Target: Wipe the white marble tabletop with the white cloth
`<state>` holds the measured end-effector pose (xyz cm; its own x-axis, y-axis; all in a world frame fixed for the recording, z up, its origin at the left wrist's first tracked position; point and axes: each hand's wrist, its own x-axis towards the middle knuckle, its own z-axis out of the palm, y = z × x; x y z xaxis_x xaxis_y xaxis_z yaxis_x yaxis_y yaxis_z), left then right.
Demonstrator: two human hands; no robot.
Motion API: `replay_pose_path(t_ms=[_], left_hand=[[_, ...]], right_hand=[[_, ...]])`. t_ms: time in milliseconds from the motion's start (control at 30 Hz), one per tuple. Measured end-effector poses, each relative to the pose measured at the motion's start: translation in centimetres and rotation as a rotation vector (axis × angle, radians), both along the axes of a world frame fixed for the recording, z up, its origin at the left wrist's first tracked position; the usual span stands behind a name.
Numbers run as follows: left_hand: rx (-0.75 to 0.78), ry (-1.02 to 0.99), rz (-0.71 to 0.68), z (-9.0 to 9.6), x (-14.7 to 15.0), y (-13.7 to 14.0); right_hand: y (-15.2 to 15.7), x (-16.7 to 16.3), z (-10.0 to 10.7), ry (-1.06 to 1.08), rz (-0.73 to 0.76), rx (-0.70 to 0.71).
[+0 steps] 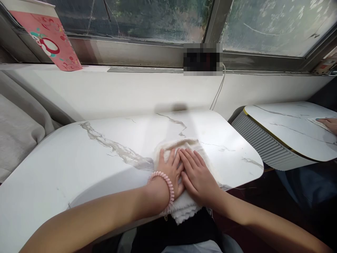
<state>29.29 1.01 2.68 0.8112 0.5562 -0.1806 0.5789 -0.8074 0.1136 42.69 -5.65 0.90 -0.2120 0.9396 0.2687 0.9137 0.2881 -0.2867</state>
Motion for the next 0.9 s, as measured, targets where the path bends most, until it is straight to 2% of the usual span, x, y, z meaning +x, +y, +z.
replay_pose_path(t_ms=[167,267,367,567,667,800,900], left_hand=[[-0.052,0.180,0.111,1.3,-1.3,0.3],[-0.096,0.191,0.162,2.3,-1.7,1.8],[-0.086,0.207,0.164,2.4,-2.1,4.2],[-0.095,0.176,0.135,1.7,-3.1,10.9],[-0.069,0.084,0.087,0.8,-3.9,14.1],[0.064,-0.110,0.116,-1.0,-4.8,17.1],[0.094,-0.158,0.154,-1.7,-5.3,18.6]], right_hand=[[1.3,-2.0,0.3,0.077,0.098,-0.019],[2.9,-2.8,0.4,0.125,0.109,-0.029],[5.1,-3.4,0.4,0.129,0.076,-0.026],[10.7,-4.4,0.1,0.089,-0.072,-0.022],[13.5,-4.9,0.0,0.114,-0.142,-0.026],[16.7,-5.5,-0.3,0.182,-0.183,0.023],[18.7,-5.8,-0.5,0.216,-0.166,0.063]])
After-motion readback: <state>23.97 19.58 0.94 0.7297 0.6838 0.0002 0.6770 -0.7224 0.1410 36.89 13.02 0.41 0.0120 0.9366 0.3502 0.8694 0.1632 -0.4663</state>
